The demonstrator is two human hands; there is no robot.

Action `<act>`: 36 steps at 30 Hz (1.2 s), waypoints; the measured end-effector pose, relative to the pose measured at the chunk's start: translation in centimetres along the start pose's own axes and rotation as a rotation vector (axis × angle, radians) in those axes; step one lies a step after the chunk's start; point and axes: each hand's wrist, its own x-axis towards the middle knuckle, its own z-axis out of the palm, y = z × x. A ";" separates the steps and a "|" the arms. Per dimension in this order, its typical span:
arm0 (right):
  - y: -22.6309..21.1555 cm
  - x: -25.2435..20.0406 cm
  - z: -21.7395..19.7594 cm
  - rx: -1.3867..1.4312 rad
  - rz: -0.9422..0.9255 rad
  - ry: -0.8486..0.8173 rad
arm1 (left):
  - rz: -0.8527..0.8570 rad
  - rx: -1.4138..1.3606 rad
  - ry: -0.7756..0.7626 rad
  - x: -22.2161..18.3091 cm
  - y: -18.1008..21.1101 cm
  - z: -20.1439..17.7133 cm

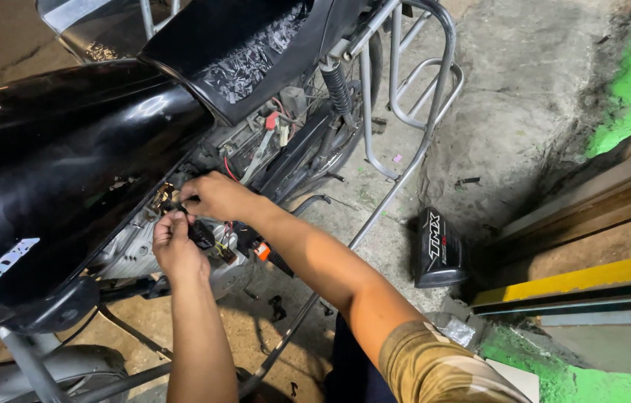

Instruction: Repairing the electrical wiring of a motorcycle by connecting wires and applying electrical tape

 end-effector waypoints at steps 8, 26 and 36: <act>-0.3 -0.1 0.9 0.072 0.046 -0.007 | -0.054 -0.113 -0.023 0.1 -0.2 -0.2; -1.5 -0.7 0.9 -0.148 0.071 0.050 | -0.340 -0.152 -0.061 0.3 1.1 -0.7; -0.3 0.7 1.4 -0.163 0.045 0.167 | -0.115 -0.136 0.048 -1.0 0.4 -0.2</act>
